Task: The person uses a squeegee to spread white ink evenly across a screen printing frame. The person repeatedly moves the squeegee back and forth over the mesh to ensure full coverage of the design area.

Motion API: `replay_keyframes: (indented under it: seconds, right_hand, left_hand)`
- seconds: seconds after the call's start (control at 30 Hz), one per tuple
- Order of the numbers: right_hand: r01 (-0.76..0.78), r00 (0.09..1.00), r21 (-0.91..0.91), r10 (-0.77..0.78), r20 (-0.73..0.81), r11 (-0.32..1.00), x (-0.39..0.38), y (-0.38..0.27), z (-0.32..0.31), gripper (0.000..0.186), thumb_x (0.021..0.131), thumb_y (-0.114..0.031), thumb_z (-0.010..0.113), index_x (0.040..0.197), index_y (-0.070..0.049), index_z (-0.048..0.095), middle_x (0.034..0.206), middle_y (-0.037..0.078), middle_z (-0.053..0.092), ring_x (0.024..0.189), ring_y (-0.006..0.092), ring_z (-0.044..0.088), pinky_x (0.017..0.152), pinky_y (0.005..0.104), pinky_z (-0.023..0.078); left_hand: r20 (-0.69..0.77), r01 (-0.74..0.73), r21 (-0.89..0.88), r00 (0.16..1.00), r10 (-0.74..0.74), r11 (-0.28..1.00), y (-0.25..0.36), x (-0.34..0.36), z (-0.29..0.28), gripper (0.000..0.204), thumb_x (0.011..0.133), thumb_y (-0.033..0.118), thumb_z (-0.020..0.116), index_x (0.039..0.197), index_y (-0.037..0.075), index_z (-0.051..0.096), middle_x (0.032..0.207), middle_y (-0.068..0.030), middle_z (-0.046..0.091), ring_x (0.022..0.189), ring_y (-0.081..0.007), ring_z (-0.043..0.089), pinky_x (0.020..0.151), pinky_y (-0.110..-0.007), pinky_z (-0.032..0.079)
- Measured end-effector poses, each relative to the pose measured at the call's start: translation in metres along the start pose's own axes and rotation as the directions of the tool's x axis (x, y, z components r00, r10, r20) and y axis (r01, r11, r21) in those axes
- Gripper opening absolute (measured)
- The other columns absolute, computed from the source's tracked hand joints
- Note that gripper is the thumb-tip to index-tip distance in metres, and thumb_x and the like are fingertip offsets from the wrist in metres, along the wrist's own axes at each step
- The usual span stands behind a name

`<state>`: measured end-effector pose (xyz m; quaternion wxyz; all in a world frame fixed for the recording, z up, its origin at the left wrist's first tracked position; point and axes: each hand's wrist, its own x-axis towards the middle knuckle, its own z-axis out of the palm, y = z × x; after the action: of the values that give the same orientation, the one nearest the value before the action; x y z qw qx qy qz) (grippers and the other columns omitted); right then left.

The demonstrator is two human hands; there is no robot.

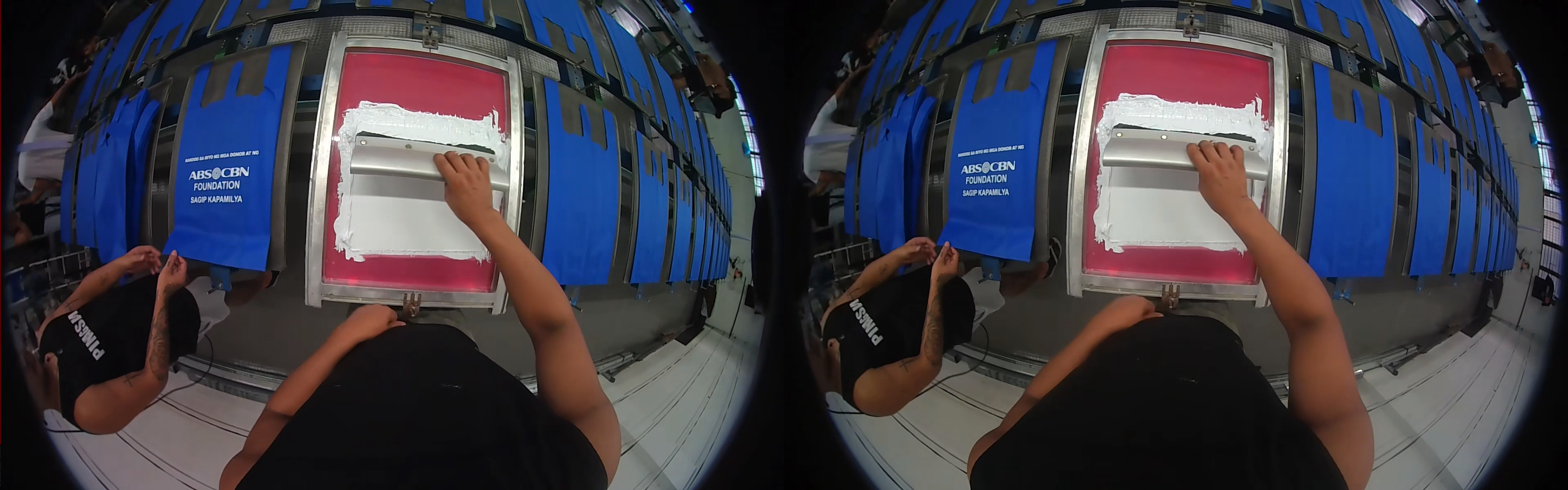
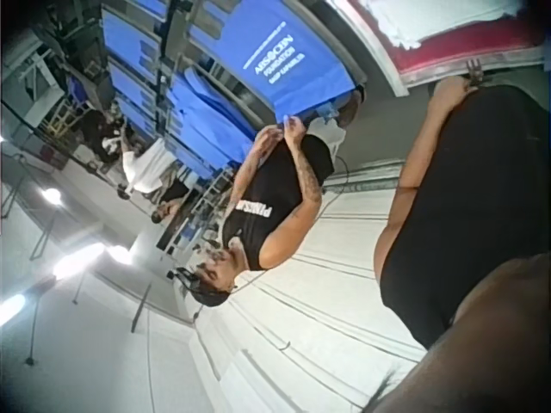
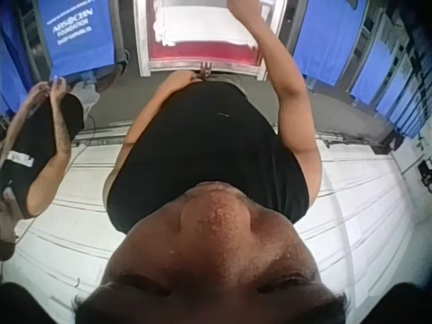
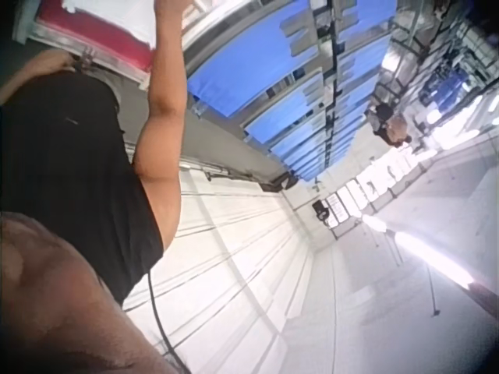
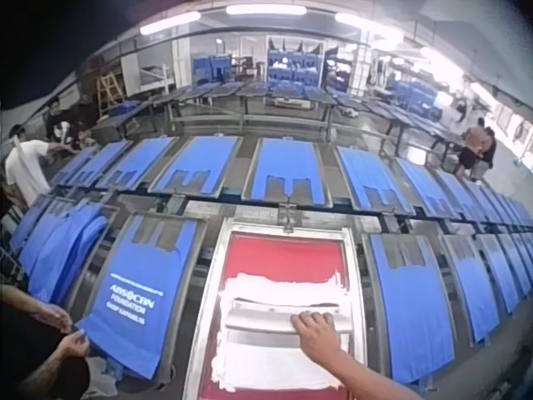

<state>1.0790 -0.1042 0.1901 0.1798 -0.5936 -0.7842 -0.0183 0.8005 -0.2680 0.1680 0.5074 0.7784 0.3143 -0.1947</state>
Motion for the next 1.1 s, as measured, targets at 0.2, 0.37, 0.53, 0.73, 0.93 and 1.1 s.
replay_keyframes:
  seconds: [0.2, 0.37, 0.53, 0.73, 0.93, 1.1]
  right_hand:
    - [-0.112, 0.987, 0.020, 0.109, 0.122, 0.993, 0.046, 0.036, -0.010, 0.039, 0.078, -0.005, 0.060, 0.117, -0.013, 0.058, 0.109, 0.006, 0.064, 0.103, 0.0247, 0.058, 0.092, 0.0527, 0.036]
    - [-0.254, 0.891, -0.128, 0.283, 0.355, 0.959, 0.045, 0.084, -0.033, 0.034, 0.081, -0.005, 0.056, 0.115, -0.013, 0.059, 0.105, 0.006, 0.064, 0.103, 0.0264, 0.059, 0.093, 0.0561, 0.037]
    - [-0.188, 0.942, -0.041, 0.192, 0.274, 0.981, -0.067, 0.022, -0.022, 0.031, 0.072, -0.001, 0.058, 0.102, -0.011, 0.058, 0.091, 0.007, 0.059, 0.094, 0.0271, 0.056, 0.088, 0.0501, 0.038]
    - [-0.249, 0.890, 0.190, 0.148, 0.431, 0.950, -0.107, -0.031, -0.112, 0.039, 0.062, 0.003, 0.060, 0.100, -0.007, 0.059, 0.091, 0.007, 0.060, 0.090, 0.0284, 0.056, 0.086, 0.0434, 0.038]
    - [-0.339, 0.795, 0.139, 0.205, 0.571, 0.930, -0.107, -0.023, -0.093, 0.041, 0.060, 0.004, 0.061, 0.099, -0.009, 0.062, 0.095, 0.006, 0.065, 0.095, 0.0271, 0.060, 0.100, 0.0496, 0.038]
    - [-0.328, 0.870, 0.093, 0.262, 0.418, 0.940, -0.137, -0.039, -0.072, 0.045, 0.060, 0.002, 0.065, 0.102, -0.012, 0.065, 0.097, 0.004, 0.067, 0.095, 0.0257, 0.061, 0.110, 0.0569, 0.028]
  left_hand:
    - [-0.792, 0.284, 0.494, 0.536, 0.292, 0.822, 0.018, 0.044, -0.218, 0.064, 0.078, 0.046, 0.072, 0.127, 0.010, 0.054, 0.123, -0.0142, 0.055, 0.115, -0.0333, 0.050, 0.092, -0.052, 0.040]
    - [-0.701, 0.406, 0.490, 0.709, 0.072, 0.772, -0.005, 0.077, -0.302, 0.049, 0.072, 0.018, 0.072, 0.118, 0.011, 0.057, 0.115, -0.0114, 0.057, 0.110, -0.0316, 0.052, 0.086, -0.046, 0.042]
    - [-0.694, 0.248, 0.440, 0.704, 0.151, 0.863, -0.018, 0.041, -0.185, 0.047, 0.062, 0.004, 0.072, 0.106, 0.009, 0.057, 0.105, -0.0107, 0.056, 0.099, -0.0306, 0.053, 0.087, -0.042, 0.041]
    - [-0.650, 0.197, 0.308, 0.758, 0.055, 0.931, 0.026, -0.043, -0.134, 0.037, 0.056, 0.005, 0.074, 0.090, 0.006, 0.060, 0.090, -0.0087, 0.058, 0.091, -0.0285, 0.055, 0.083, -0.041, 0.041]
    - [-0.676, 0.183, 0.283, 0.734, 0.061, 0.941, 0.012, -0.030, -0.123, 0.035, 0.056, 0.001, 0.069, 0.090, 0.006, 0.061, 0.084, -0.0090, 0.060, 0.084, -0.0295, 0.057, 0.078, -0.042, 0.042]
    - [-0.797, 0.149, 0.321, 0.576, 0.182, 0.935, 0.013, -0.027, -0.101, 0.033, 0.055, 0.001, 0.068, 0.086, 0.006, 0.060, 0.081, -0.0089, 0.060, 0.083, -0.0301, 0.058, 0.077, -0.043, 0.042]
